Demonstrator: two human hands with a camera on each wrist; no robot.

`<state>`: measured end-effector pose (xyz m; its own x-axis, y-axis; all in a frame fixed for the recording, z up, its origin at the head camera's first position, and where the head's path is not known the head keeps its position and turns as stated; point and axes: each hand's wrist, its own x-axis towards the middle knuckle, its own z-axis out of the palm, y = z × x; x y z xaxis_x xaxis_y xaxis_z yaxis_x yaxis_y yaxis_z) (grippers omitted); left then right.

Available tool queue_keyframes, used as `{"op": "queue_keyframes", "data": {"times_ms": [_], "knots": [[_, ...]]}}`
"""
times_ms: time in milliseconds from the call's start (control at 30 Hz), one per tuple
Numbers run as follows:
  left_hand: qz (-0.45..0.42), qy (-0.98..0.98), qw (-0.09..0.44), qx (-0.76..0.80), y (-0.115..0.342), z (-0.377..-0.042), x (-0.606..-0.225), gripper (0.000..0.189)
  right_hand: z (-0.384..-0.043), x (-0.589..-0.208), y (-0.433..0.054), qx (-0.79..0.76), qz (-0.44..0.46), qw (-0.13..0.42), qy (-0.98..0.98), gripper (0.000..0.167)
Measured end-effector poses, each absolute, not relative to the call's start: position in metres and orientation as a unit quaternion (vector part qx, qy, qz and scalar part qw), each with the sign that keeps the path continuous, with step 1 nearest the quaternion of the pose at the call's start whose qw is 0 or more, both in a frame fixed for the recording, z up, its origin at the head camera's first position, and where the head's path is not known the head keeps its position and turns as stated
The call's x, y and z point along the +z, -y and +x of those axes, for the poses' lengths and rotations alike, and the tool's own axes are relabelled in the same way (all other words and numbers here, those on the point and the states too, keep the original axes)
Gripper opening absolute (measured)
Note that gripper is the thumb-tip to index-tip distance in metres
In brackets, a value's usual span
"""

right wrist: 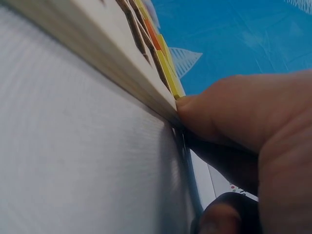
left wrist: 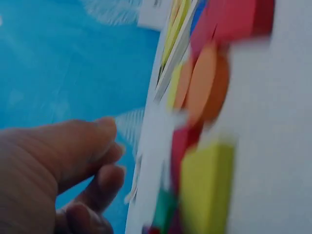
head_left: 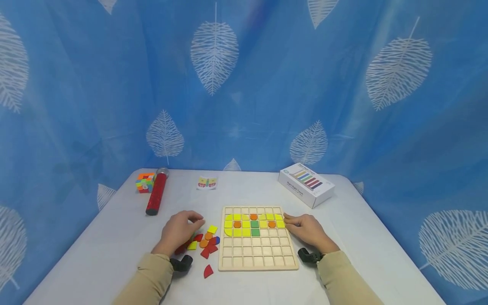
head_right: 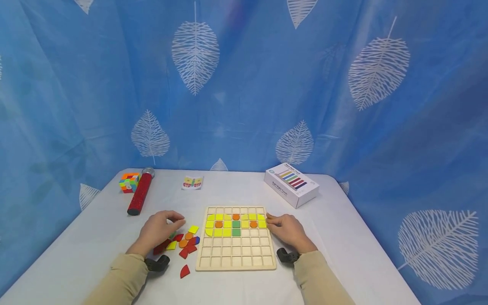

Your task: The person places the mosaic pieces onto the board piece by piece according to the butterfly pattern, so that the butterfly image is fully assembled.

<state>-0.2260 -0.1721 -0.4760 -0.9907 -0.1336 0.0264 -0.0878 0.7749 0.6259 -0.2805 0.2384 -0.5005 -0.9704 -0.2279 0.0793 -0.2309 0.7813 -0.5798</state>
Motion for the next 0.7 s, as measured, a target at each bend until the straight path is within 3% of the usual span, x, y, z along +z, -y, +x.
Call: {"op": "queue_keyframes", "data": {"times_ms": [400,700], "knots": [[-0.004,0.971,0.021,-0.239,0.149,-0.235,-0.490,0.044,-0.280,-0.501,-0.238,0.312,0.115,0.006,0.943,0.027],[-0.014,0.976,0.013,-0.219,0.146,-0.235,-0.486,0.036,-0.281,-0.500,-0.238,0.312,0.113,0.003,0.943,0.027]]}}
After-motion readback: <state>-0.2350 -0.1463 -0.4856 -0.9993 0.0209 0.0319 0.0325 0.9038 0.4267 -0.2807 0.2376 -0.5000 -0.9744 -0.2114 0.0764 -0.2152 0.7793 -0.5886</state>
